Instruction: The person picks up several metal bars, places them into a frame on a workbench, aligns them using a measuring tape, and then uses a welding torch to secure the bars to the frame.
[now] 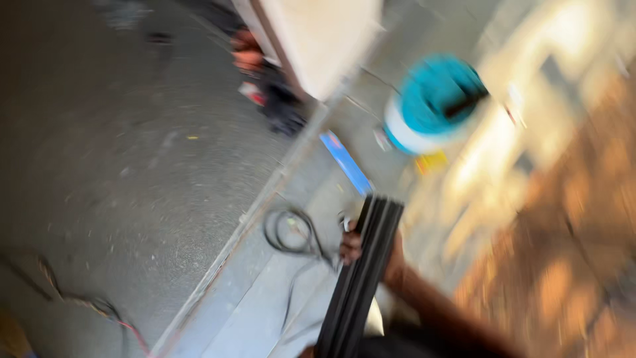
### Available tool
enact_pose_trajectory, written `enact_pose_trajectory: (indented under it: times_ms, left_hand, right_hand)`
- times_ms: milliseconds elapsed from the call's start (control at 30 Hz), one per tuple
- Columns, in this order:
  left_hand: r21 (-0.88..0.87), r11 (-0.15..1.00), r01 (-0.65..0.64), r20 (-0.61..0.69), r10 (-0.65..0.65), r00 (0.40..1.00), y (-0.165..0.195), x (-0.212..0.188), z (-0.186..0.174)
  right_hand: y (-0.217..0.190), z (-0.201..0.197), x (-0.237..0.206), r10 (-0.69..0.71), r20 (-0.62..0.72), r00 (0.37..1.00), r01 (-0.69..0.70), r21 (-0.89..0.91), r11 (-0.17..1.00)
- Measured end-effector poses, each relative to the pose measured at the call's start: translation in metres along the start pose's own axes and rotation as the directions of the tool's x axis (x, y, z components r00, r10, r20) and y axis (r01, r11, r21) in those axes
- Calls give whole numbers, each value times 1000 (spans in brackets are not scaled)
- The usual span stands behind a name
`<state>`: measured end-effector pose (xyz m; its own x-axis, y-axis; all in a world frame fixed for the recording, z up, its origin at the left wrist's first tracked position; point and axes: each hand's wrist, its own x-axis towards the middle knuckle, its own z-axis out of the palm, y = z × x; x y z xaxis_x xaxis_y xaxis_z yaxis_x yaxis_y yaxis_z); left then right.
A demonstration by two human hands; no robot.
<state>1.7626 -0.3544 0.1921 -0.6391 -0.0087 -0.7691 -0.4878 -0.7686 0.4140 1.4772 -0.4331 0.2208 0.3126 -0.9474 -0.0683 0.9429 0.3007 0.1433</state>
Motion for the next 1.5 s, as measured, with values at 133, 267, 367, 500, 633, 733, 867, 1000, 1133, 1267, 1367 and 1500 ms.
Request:
enact_pose_trajectory:
  times_ms: [133, 267, 367, 500, 633, 733, 867, 1000, 1133, 1267, 1367, 1500]
  left_hand:
    - [200, 974, 106, 99, -128, 987, 23, -25, 37]
    - [318, 923, 219, 109, -265, 958, 65, -16, 57]
    - [439, 887, 143, 171, -238, 956, 116, 26, 66]
    - [579, 805, 127, 226, -309, 924, 195, 102, 90]
    - [673, 666, 322, 118, -527, 842, 273, 165, 128]
    - [760, 560, 330, 21, -529, 849, 323, 210, 166]
    - [870, 406, 280, -4, -563, 826, 378, 273, 224]
    - [940, 245, 235, -23, -645, 764, 416, 333, 284]
    - [982, 15, 187, -132, -653, 746, 449, 406, 350]
    - [999, -12, -50, 24, -746, 665, 480, 519, 409]
    - [979, 44, -201, 142, -853, 502, 497, 649, 440]
    - [949, -183, -257, 18, -782, 623, 526, 813, 475]
  right_hand:
    - [-10, -29, -105, -273, 12, 962, 272, 64, 960]
    - [-37, -35, -167, -429, -136, 893, 438, 38, 898]
    - [-76, -22, -190, -554, -157, 817, 566, 40, 823]
    - [-145, -8, -218, -718, -74, 692, 722, 54, 690]
    - [-205, 10, -259, -834, 60, 549, 820, 157, 551]
    - [-241, 28, -293, -874, 23, 485, 864, 144, 483]
    - [-269, 40, -336, -948, 52, 313, 938, 141, 318]
    - [-294, 31, -370, -988, -31, 149, 977, 161, 142]
    - [-334, 17, -400, -996, -85, 8, 990, 141, -5]
    - [-404, -9, -434, -982, -71, -177, 975, 125, -185]
    - [-487, -53, -464, -968, -11, -250, 961, 121, -249]
    - [-613, -124, -492, -949, -25, -314, 940, 128, -315]
